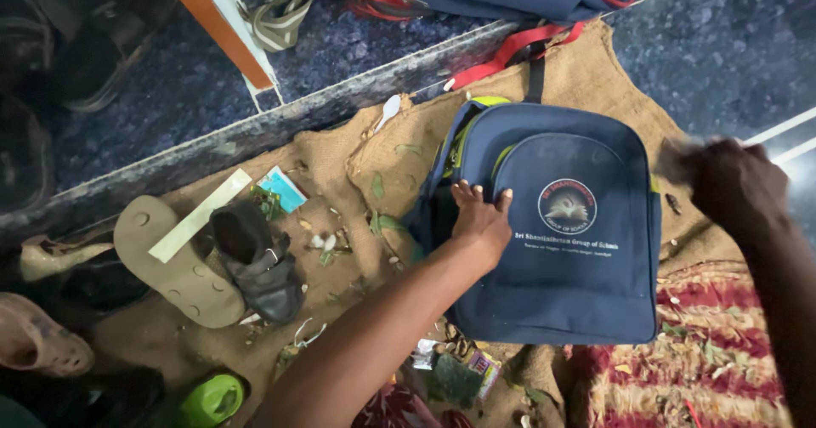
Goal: The person wipes the exterior of two backpacks using a cloth. They first clean a red and blue backpack, then a blue and yellow backpack, wiping various surfaces including the front, sides, and straps.
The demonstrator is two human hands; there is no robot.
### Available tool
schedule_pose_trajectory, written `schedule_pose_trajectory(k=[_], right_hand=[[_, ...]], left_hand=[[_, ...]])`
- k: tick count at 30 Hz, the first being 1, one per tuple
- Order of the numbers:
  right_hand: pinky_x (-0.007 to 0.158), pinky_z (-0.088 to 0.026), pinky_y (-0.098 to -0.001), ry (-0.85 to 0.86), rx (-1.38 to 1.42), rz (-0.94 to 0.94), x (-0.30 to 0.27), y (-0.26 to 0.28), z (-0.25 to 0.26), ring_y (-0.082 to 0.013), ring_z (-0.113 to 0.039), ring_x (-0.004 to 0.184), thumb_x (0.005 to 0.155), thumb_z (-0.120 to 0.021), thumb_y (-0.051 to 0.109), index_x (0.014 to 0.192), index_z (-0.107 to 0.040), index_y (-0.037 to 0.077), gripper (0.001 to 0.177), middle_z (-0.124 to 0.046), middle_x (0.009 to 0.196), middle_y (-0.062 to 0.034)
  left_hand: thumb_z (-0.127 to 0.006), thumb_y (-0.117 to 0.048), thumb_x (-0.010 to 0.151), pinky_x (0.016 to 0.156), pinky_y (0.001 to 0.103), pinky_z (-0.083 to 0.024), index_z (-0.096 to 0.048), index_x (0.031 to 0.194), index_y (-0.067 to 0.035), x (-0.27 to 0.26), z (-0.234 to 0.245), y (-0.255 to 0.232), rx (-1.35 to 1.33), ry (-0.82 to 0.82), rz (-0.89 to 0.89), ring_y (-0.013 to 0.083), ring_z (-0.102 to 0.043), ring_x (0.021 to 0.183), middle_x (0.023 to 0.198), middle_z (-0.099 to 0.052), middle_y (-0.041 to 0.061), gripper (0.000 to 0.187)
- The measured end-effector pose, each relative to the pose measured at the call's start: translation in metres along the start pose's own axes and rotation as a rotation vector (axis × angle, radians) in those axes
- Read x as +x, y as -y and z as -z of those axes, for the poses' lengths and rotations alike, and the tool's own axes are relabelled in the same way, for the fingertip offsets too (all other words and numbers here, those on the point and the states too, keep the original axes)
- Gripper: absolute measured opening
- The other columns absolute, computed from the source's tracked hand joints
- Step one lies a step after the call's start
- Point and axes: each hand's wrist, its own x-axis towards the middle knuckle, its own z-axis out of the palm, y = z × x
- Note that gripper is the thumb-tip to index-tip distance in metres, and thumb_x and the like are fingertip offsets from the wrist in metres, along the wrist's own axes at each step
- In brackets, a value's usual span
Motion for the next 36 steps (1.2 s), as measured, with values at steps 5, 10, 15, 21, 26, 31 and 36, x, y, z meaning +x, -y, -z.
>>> schedule_pose_trajectory(k=[5, 10, 15, 21, 26, 31, 36], right_hand=[[0.091, -0.053, -0.0528, 0.185, 0.284, -0.173, 0.077, 0.070, 0.009, -0.0392, -0.068, 0.112, 0.099, -0.058, 0.053, 0.131, -0.072, 0.025, 0.044, -0.073, 0.121, -0.0153], [0.090, -0.053, -0.0537, 0.126, 0.298, -0.126, 0.112, 0.139, 0.010, -0.0415, -0.068, 0.112, 0.107, -0.057, 0.055, 0.124, -0.076, 0.019, 0.045, -0.073, 0.121, -0.0191], [0.079, -0.060, -0.0491, -0.002, 0.179, 0.125, 0.130, 0.208, 0.023, -0.0357, -0.074, 0.098, 0.090, -0.066, 0.028, 0.127, -0.073, 0.027, 0.037, -0.074, 0.115, -0.0142], [0.083, -0.059, -0.0470, -0.277, 0.225, 0.518, 0.073, 0.281, 0.061, -0.0274, -0.074, 0.099, 0.084, -0.068, 0.025, 0.119, -0.073, 0.031, 0.036, -0.074, 0.114, -0.0065], [0.091, -0.051, -0.0583, -0.145, 0.310, 0.550, 0.072, 0.266, 0.081, -0.0264, -0.072, 0.102, 0.082, -0.069, 0.028, 0.115, -0.075, 0.029, 0.033, -0.075, 0.113, -0.0050], [0.075, -0.053, -0.0565, -0.217, 0.360, 0.141, 0.092, 0.270, 0.069, -0.0431, -0.069, 0.096, 0.077, -0.069, 0.017, 0.112, -0.077, 0.020, 0.037, -0.070, 0.112, -0.0171], [0.086, -0.054, -0.0496, -0.278, 0.324, 0.315, 0.068, 0.288, 0.049, -0.0393, -0.071, 0.097, 0.088, -0.065, 0.014, 0.113, -0.077, 0.018, 0.028, -0.072, 0.112, -0.0181]], left_hand=[[-0.043, -0.024, 0.101, 0.116, 0.072, -0.013, -0.021, 0.163, -0.016, 0.027, -0.034, -0.012, -0.153, -0.123, 0.077, 0.0608, -0.026, 0.145, 0.155, -0.037, 0.036, 0.066], [-0.032, -0.023, 0.106, 0.121, 0.069, -0.011, -0.029, 0.162, -0.024, 0.048, -0.057, -0.019, -0.306, -0.229, 0.143, 0.0596, -0.026, 0.148, 0.156, -0.039, 0.034, 0.055], [-0.034, -0.024, 0.101, 0.116, 0.072, -0.013, -0.020, 0.165, -0.021, 0.043, -0.052, -0.016, -0.175, -0.138, 0.070, 0.0609, -0.028, 0.144, 0.155, -0.036, 0.034, 0.065], [-0.037, -0.023, 0.102, 0.116, 0.071, -0.016, -0.019, 0.165, -0.020, 0.032, -0.044, -0.009, -0.128, -0.140, 0.048, 0.0592, -0.029, 0.144, 0.156, -0.036, 0.035, 0.065], [-0.036, -0.023, 0.103, 0.116, 0.069, -0.020, -0.020, 0.164, -0.021, 0.027, -0.039, -0.005, -0.147, -0.173, 0.045, 0.0575, -0.032, 0.144, 0.156, -0.037, 0.032, 0.063], [-0.037, -0.025, 0.098, 0.110, 0.065, -0.027, -0.032, 0.156, -0.020, 0.011, -0.032, 0.011, -0.163, -0.287, -0.031, 0.0532, -0.041, 0.136, 0.147, -0.046, 0.030, 0.059], [-0.053, -0.028, 0.094, 0.097, 0.047, -0.054, -0.075, 0.109, -0.009, 0.001, -0.015, 0.070, -0.495, -0.172, -0.092, 0.0346, -0.070, 0.110, 0.113, -0.073, 0.020, 0.033]])
